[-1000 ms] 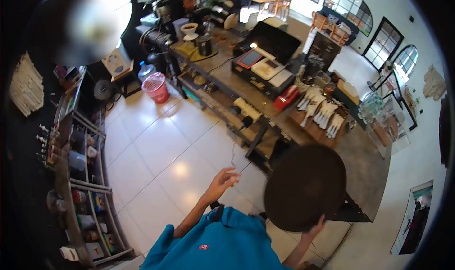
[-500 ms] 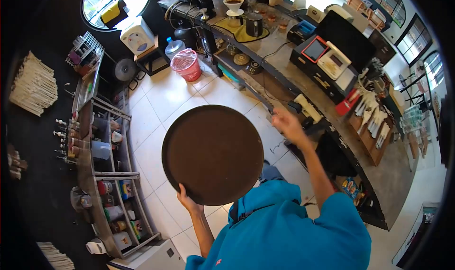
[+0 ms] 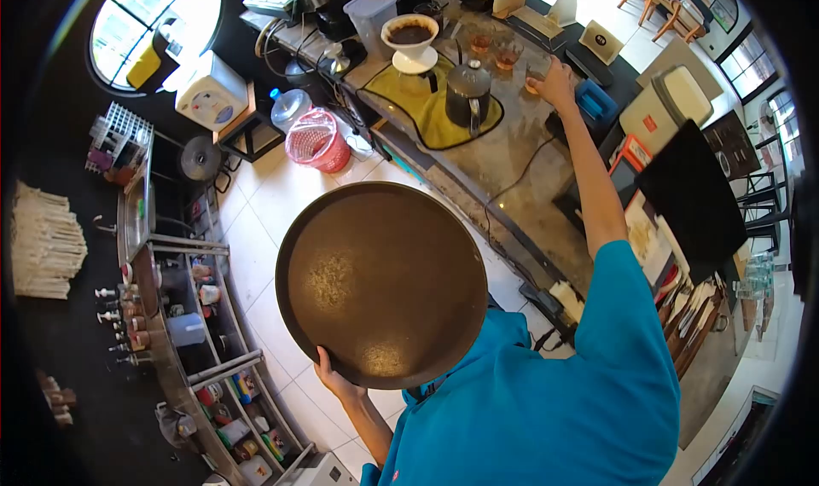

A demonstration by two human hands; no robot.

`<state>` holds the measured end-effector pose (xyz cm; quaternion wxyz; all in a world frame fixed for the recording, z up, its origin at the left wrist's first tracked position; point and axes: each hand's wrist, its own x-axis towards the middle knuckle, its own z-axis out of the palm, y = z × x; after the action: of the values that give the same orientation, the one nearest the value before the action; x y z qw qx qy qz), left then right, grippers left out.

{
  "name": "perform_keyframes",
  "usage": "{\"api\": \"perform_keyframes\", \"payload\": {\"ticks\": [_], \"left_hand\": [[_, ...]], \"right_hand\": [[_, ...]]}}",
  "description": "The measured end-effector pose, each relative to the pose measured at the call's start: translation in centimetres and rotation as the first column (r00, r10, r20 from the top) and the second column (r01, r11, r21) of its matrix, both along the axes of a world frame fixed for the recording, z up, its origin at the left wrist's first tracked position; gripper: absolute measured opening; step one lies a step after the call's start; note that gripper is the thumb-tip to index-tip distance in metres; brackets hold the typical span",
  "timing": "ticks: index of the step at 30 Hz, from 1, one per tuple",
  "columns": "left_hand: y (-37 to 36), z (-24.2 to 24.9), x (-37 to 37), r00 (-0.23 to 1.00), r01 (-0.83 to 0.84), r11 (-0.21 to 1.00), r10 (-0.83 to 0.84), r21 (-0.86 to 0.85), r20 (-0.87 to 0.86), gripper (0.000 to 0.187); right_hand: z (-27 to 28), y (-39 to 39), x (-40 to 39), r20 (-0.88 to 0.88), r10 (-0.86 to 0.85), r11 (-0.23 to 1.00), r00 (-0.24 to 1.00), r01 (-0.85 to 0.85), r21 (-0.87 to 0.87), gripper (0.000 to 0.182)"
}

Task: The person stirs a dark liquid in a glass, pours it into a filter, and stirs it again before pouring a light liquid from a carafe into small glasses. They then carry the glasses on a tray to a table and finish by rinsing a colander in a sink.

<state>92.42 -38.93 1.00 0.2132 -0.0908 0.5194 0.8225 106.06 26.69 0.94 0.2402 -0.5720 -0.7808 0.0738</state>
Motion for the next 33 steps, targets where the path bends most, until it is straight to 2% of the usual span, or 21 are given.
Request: {"api": "perform_keyframes", "payload": {"ticks": [2,3,5,9,13,16,18,19,21,22,24,25,27,31,33], "left_hand": [[2.8,1.0,-2.1,0.998,0.067,0.998,-0.067,0.015,-0.004,0.038],[4.0,1.1,-3.1,0.997,0.077,0.997,-0.076,0.009,-0.011,0.038],[6.0,1.4,-4.7,0.994,0.106,0.994,-0.107,-0.038,-0.020,0.037],[10.5,1.1,-7.5,0.986,0.165,0.983,-0.163,-0.081,0.039,0.037],[14.0,0.5,-11.1,0.966,0.257,0.964,-0.252,-0.075,0.065,0.036],[16.2,0.7,-13.5,0.916,0.396,0.918,-0.392,-0.026,0.089,0.037],[17.2,0.8,-15.6,0.884,0.461,0.887,-0.458,-0.017,0.098,0.036],[17.7,0.7,-16.6,0.861,0.503,0.864,-0.499,-0.011,0.101,0.036],[18.3,1.6,-17.9,0.840,0.537,0.843,-0.532,-0.019,0.110,0.037],[18.8,1.7,-18.6,0.835,0.546,0.838,-0.544,-0.004,0.089,0.038],[19.1,2.4,-19.8,0.797,0.600,0.800,-0.598,0.003,0.083,0.039],[19.2,2.4,-20.2,0.790,0.609,0.793,-0.607,0.010,0.089,0.039],[19.2,2.5,-21.1,0.763,0.637,0.771,-0.633,0.013,0.127,0.040],[19.2,1.7,-21.7,0.733,0.668,0.735,-0.677,0.119,0.068,0.041],[18.3,0.7,-22.3,0.753,0.649,0.758,-0.652,0.064,0.093,0.039]], "right_hand": [[-0.1,2.4,-1.2,0.191,-0.072,0.991,0.979,0.092,-0.094,0.097],[-0.4,3.7,-1.5,0.185,-0.080,0.990,0.979,0.100,-0.100,0.097],[-1.6,5.4,-1.7,0.271,-0.048,0.946,0.961,0.131,-0.296,0.094],[-1.5,5.9,-1.7,0.263,-0.041,0.954,0.964,0.116,-0.278,0.082],[3.8,1.0,-2.1,0.208,-0.123,0.960,0.970,0.169,-0.221,0.076],[8.9,-3.3,-3.0,0.170,-0.128,0.981,0.977,0.149,-0.122,0.074],[12.1,-6.5,-3.5,0.066,0.042,0.999,0.997,-0.042,-0.002,0.071],[13.8,-8.2,-4.1,0.080,0.028,1.000,0.996,-0.028,-0.006,0.071],[16.7,-12.2,-6.1,-0.030,0.256,0.965,0.966,-0.253,0.067,0.070],[17.9,-14.2,-7.3,-0.025,0.248,0.967,0.969,-0.246,0.068,0.070],[19.3,-18.0,-9.7,-0.066,0.406,0.914,0.912,-0.405,0.029,0.069],[19.1,-19.3,-10.8,-0.057,0.395,0.919,0.917,-0.395,0.027,0.069],[18.1,-22.0,-13.2,-0.060,0.519,0.854,0.853,-0.520,0.011,0.070],[15.0,-25.8,-17.4,0.063,0.617,0.786,0.785,-0.618,-0.006,0.067],[13.8,-26.5,-19.1,0.097,0.628,0.776,0.772,-0.631,0.005,0.069]]}}
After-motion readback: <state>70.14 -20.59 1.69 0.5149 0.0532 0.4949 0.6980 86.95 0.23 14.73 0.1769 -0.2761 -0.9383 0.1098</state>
